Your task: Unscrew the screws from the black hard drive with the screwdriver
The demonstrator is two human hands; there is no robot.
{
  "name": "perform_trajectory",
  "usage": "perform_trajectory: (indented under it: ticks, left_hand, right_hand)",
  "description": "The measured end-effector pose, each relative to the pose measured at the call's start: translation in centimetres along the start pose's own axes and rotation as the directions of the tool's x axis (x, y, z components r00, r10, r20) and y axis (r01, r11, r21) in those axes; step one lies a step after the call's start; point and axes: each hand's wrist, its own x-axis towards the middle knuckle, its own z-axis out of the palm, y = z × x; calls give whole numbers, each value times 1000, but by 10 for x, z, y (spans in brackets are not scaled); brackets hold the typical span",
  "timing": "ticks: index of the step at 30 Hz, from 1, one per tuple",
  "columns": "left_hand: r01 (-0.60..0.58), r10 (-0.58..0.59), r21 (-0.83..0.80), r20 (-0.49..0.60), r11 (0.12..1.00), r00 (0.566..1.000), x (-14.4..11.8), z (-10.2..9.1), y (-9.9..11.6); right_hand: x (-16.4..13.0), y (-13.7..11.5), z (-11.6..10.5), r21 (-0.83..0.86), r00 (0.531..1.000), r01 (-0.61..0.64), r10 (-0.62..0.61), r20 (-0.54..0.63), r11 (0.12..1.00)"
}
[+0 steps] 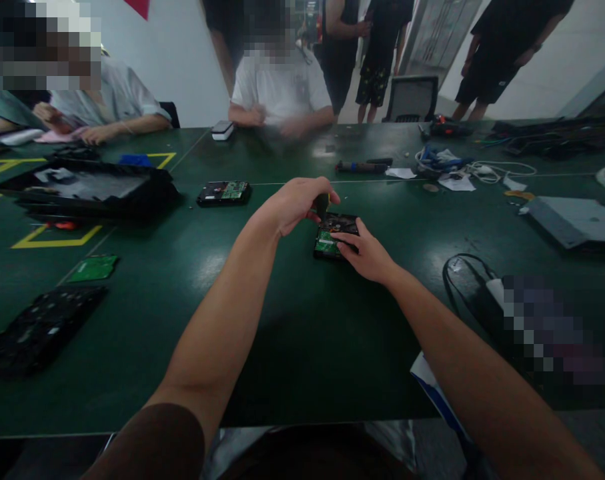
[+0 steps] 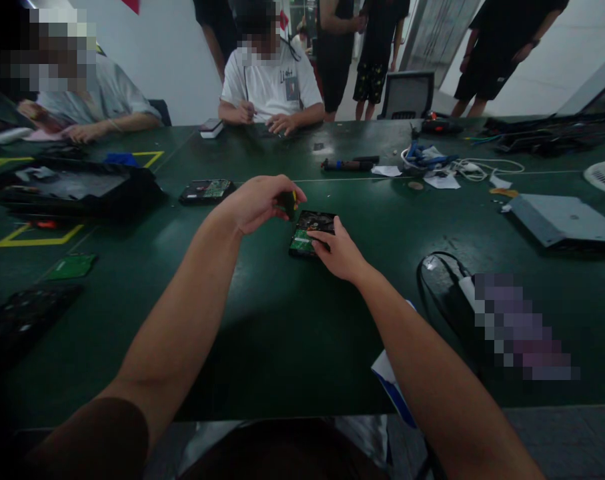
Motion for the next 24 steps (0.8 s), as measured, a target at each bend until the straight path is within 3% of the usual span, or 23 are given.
perform_trajectory:
  ticks: [8, 12, 17, 21, 24]
  left_hand:
    - [104, -98, -68, 84, 992, 992, -2, 2, 2]
    - [86, -78, -125, 67, 988, 995, 1, 3, 0]
    - [23, -20, -42, 72, 999, 997, 1, 0, 0]
    - [83, -72, -64, 163, 994, 984, -3, 0, 3]
    - [128, -113, -106, 139, 986, 984, -3, 1, 3]
  right_hand:
    - [0, -1, -1, -10, 1000, -6, 6, 10, 1000]
    - [0, 0, -2, -4, 1000, -16, 16, 9, 1000]
    - [0, 0, -1, 7, 1000, -11, 11, 9, 1000]
    - [0, 0, -1, 1, 1000, 2, -2, 2, 1000]
    - [1, 0, 0, -5, 1000, 1, -1, 8, 1000]
